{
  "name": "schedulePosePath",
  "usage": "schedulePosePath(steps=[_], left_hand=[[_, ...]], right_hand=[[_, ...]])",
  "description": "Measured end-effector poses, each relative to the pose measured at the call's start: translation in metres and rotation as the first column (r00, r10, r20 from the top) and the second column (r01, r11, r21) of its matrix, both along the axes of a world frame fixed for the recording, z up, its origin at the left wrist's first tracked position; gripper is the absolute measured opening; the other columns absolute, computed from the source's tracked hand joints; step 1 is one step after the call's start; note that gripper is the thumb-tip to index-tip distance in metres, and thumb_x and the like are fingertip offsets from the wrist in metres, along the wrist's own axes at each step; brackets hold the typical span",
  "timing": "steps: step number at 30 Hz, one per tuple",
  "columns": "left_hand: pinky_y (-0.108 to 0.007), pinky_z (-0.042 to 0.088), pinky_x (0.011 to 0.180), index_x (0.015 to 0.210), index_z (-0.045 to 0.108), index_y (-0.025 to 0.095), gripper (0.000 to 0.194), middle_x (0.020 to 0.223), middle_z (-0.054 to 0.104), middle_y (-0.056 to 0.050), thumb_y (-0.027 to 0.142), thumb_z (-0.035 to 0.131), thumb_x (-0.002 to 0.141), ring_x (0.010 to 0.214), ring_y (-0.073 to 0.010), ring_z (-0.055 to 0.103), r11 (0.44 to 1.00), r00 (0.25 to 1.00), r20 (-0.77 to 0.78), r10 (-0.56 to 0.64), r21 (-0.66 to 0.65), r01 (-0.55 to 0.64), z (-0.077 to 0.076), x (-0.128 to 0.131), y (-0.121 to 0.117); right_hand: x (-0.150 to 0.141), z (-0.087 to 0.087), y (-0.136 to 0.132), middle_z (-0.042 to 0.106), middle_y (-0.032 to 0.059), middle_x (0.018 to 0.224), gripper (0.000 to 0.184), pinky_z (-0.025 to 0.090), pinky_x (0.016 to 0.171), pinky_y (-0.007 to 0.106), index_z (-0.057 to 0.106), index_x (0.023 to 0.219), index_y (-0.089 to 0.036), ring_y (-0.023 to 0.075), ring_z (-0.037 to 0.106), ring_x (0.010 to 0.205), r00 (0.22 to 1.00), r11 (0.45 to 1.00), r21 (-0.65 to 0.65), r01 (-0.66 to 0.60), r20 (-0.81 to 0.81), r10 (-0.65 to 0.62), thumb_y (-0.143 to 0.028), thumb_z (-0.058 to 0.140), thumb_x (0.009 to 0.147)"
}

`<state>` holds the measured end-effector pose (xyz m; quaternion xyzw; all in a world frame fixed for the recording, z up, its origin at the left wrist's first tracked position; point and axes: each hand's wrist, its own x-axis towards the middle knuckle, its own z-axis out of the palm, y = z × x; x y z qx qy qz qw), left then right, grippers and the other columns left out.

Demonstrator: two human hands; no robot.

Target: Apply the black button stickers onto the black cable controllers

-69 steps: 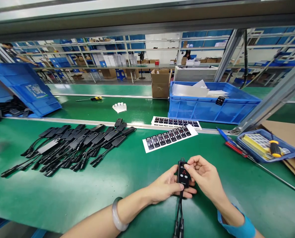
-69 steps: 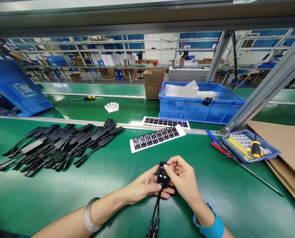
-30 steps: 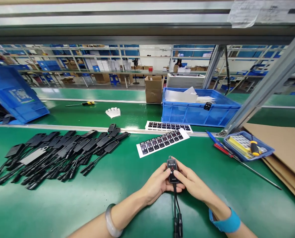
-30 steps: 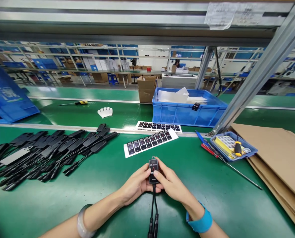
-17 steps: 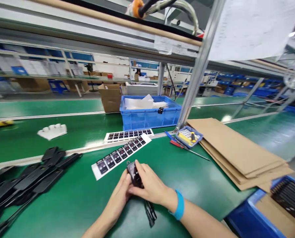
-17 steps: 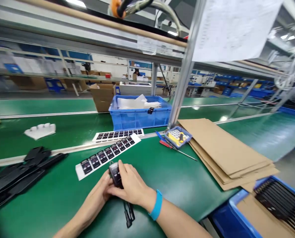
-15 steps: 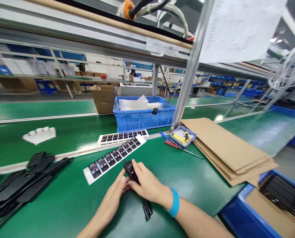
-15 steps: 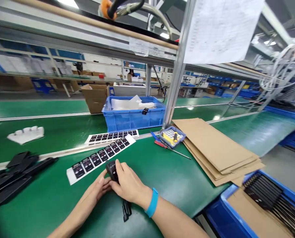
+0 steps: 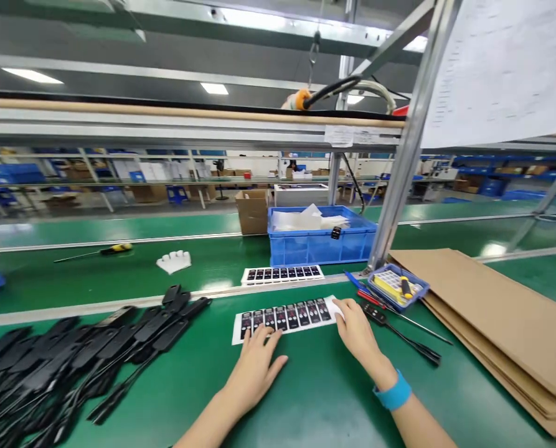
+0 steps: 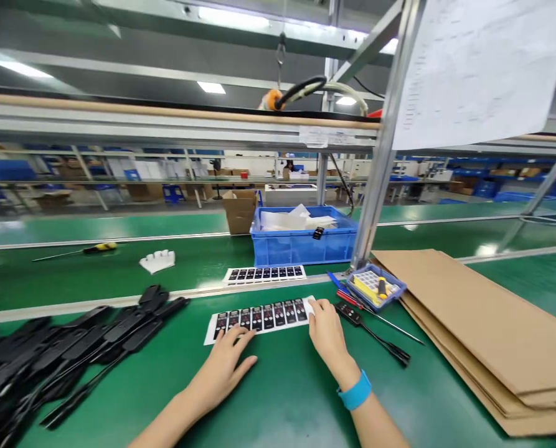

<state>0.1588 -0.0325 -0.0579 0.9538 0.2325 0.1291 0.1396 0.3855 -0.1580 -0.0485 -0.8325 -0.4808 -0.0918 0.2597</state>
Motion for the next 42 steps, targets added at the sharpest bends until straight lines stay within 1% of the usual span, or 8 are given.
schedulePosePath(steps=[12, 17, 21, 27, 32, 39, 40, 42], left_hand=[[-0.059, 0.025, 0.106, 0.123, 0.05, 0.022, 0.038, 0.118, 0.05, -0.011, 0.031, 0.051, 0.086, 0.118, -0.0301, 0.042, 1.0, 0.999, -0.041, 0.014, 0.015, -0.013, 0.014, -0.004, -0.016], [-0.046, 0.035, 0.102, 0.127, 0.047, 0.028, 0.044, 0.122, 0.051, -0.008, 0.037, 0.055, 0.084, 0.115, -0.0273, 0.045, 0.987, 0.996, 0.019, 0.09, 0.135, -0.092, 0.016, -0.007, 0.004], [-0.051, 0.033, 0.098, 0.136, 0.035, 0.012, 0.048, 0.13, 0.043, -0.02, 0.016, 0.037, 0.088, 0.118, -0.0329, 0.04, 0.85, 0.872, 0.128, 0.472, 0.194, -0.489, 0.024, -0.032, 0.057], [-0.059, 0.021, 0.101, 0.113, 0.053, 0.003, 0.032, 0.127, 0.043, -0.026, 0.017, 0.043, 0.086, 0.122, -0.0391, 0.034, 0.65, 0.667, 0.181, 0.722, 0.151, -0.745, 0.025, -0.078, 0.106], [-0.052, 0.03, 0.098, 0.099, 0.053, 0.009, 0.021, 0.108, 0.056, -0.019, 0.012, 0.054, 0.078, 0.113, -0.0334, 0.046, 0.74, 0.734, 0.177, 0.655, 0.045, -0.671, 0.034, -0.068, 0.097], [-0.023, 0.041, 0.052, 0.112, 0.043, 0.021, 0.036, 0.077, 0.057, 0.002, 0.026, 0.058, 0.079, 0.055, -0.0117, 0.053, 0.86, 0.875, 0.23, 0.426, -0.404, -0.313, 0.046, -0.022, 0.031], [-0.021, 0.038, 0.046, 0.109, 0.045, 0.02, 0.037, 0.071, 0.054, 0.004, 0.028, 0.061, 0.077, 0.049, -0.0091, 0.048, 0.788, 0.884, 0.246, 0.399, -0.584, -0.193, 0.043, -0.015, 0.019], [-0.018, 0.032, 0.04, 0.097, 0.047, 0.018, 0.037, 0.067, 0.047, 0.005, 0.036, 0.067, 0.072, 0.044, -0.0054, 0.042, 0.438, 0.862, 0.294, 0.413, -0.894, 0.095, 0.034, -0.003, -0.003]], right_hand=[[0.02, -0.015, 0.016, 0.061, 0.0082, 0.08, 0.03, 0.049, 0.071, 0.038, 0.062, 0.072, -0.019, 0.0242, 0.059, 0.073, 0.958, 0.961, 0.27, -0.059, -0.254, 0.13, -0.043, 0.044, 0.076], [0.021, -0.002, 0.005, 0.061, 0.0081, 0.084, 0.044, 0.048, 0.074, 0.045, 0.059, 0.087, -0.02, 0.0259, 0.058, 0.075, 0.8, 0.802, 0.541, 0.254, -0.584, 0.141, -0.06, 0.058, 0.067], [0.011, 0.006, 0.001, 0.054, 0.0072, 0.088, 0.035, 0.044, 0.077, 0.045, 0.058, 0.084, -0.032, 0.0219, 0.053, 0.071, 0.578, 0.703, 0.593, 0.391, -0.753, 0.314, -0.056, 0.072, 0.064], [-0.006, 0.002, 0.006, 0.053, 0.0052, 0.088, 0.042, 0.045, 0.07, 0.043, 0.058, 0.089, -0.03, 0.0201, 0.052, 0.069, 0.561, 0.771, 0.565, 0.294, -0.755, 0.34, -0.059, 0.071, 0.062], [-0.011, -0.006, 0.007, 0.054, 0.0008, 0.086, 0.054, 0.047, 0.064, 0.031, 0.057, 0.096, -0.021, 0.0167, 0.053, 0.071, 0.6, 0.792, 0.567, 0.228, -0.722, 0.344, -0.061, 0.07, 0.063], [-0.029, 0.001, 0.005, 0.049, -0.0019, 0.077, 0.041, 0.043, 0.053, 0.021, 0.054, 0.098, -0.023, 0.011, 0.048, 0.061, 0.519, 0.775, 0.619, 0.126, -0.707, 0.481, -0.056, 0.064, 0.077], [-0.031, 0.002, 0.005, 0.048, -0.0021, 0.076, 0.039, 0.042, 0.051, 0.02, 0.054, 0.098, -0.023, 0.0107, 0.047, 0.059, 0.504, 0.775, 0.623, 0.106, -0.705, 0.498, -0.055, 0.063, 0.078], [-0.036, 0.003, 0.005, 0.046, -0.0029, 0.073, 0.034, 0.04, 0.048, 0.02, 0.053, 0.097, -0.023, 0.0097, 0.044, 0.056, 0.481, 0.778, 0.625, 0.059, -0.701, 0.527, -0.052, 0.061, 0.081]])
